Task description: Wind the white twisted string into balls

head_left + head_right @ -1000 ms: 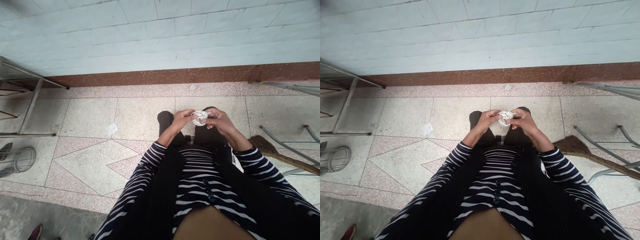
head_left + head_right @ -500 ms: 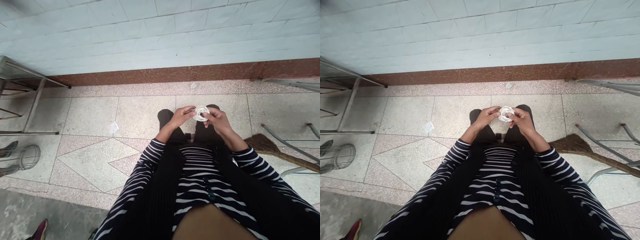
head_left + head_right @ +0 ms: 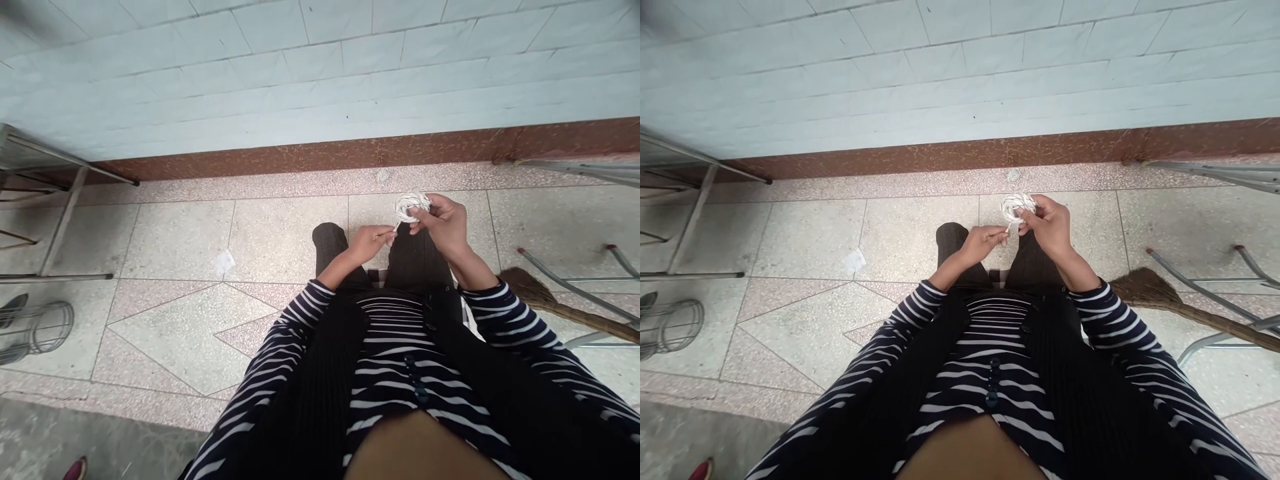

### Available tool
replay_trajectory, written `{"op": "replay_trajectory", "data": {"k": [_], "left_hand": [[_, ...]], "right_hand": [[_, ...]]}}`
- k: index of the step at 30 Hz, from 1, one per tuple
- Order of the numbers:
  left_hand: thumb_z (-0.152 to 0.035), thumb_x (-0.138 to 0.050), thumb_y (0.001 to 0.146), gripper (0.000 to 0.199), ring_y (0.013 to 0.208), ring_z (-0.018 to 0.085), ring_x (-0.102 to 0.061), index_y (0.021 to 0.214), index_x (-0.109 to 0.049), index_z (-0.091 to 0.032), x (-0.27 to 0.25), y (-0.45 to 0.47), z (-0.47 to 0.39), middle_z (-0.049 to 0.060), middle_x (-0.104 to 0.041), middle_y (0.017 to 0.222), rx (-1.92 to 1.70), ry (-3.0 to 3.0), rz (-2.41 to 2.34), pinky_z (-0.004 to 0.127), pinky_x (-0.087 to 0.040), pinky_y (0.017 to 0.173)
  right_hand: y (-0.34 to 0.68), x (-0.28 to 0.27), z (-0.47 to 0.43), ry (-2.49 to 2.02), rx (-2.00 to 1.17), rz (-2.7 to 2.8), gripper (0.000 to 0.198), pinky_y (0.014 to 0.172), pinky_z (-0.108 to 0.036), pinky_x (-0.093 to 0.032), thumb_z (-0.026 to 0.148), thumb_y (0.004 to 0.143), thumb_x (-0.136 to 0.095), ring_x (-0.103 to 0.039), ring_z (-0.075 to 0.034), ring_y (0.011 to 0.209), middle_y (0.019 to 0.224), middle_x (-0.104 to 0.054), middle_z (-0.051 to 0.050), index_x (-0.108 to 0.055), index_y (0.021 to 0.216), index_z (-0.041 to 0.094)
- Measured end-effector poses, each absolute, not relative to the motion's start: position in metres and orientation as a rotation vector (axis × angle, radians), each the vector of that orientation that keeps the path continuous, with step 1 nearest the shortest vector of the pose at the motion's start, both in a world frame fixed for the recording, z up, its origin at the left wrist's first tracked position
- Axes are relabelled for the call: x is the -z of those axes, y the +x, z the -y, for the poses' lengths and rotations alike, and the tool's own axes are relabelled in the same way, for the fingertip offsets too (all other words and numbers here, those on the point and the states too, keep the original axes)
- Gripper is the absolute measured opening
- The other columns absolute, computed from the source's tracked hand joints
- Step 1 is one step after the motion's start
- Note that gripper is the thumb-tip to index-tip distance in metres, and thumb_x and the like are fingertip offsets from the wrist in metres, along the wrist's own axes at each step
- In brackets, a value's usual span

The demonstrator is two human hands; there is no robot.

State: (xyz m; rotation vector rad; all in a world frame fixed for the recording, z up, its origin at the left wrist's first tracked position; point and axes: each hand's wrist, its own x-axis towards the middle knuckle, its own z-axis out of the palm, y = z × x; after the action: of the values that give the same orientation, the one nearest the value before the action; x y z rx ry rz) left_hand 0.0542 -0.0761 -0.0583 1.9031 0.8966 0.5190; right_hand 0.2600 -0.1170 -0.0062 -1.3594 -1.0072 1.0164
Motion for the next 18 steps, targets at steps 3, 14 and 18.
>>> {"op": "replay_trajectory", "data": {"k": [3, 14, 18], "left_hand": [[-0.032, -0.056, 0.114, 0.03, 0.09, 0.018, -0.077, 0.103, -0.081, -0.019, 0.057, 0.052, 0.088, 0.004, -0.081, 0.091, -0.451, 2.285, -0.886, 0.043, -0.058, 0.115], [-0.019, -0.049, 0.113, 0.031, 0.101, 0.017, -0.071, 0.105, -0.078, -0.024, 0.028, 0.026, 0.043, -0.001, -0.071, 0.085, -0.544, 2.726, -0.692, 0.06, -0.028, 0.145], [-0.025, -0.051, 0.113, 0.029, 0.108, 0.017, -0.075, 0.107, -0.08, -0.024, 0.04, 0.032, 0.044, 0.002, -0.08, 0.103, -0.616, 2.457, -0.762, 0.059, -0.028, 0.144]], "right_hand": [[0.274, 0.037, 0.1, -1.686, -0.811, 1.249, 0.04, 0.058, -0.034, -0.055, 0.058, 0.093, -0.079, -0.066, -0.022, 0.062, 0.077, -0.069, -0.006, -0.075, 0.095, 0.018], [0.236, 0.056, 0.155, -1.519, -0.809, 1.806, 0.026, 0.075, -0.037, -0.063, 0.032, 0.105, -0.061, -0.071, -0.024, 0.087, 0.121, -0.073, -0.014, -0.077, 0.119, 0.018], [0.236, 0.033, 0.167, -1.283, -1.17, 1.467, 0.035, 0.059, -0.033, -0.065, 0.053, 0.1, -0.076, -0.066, -0.014, 0.068, 0.126, -0.066, -0.01, -0.08, 0.116, 0.021]]}}
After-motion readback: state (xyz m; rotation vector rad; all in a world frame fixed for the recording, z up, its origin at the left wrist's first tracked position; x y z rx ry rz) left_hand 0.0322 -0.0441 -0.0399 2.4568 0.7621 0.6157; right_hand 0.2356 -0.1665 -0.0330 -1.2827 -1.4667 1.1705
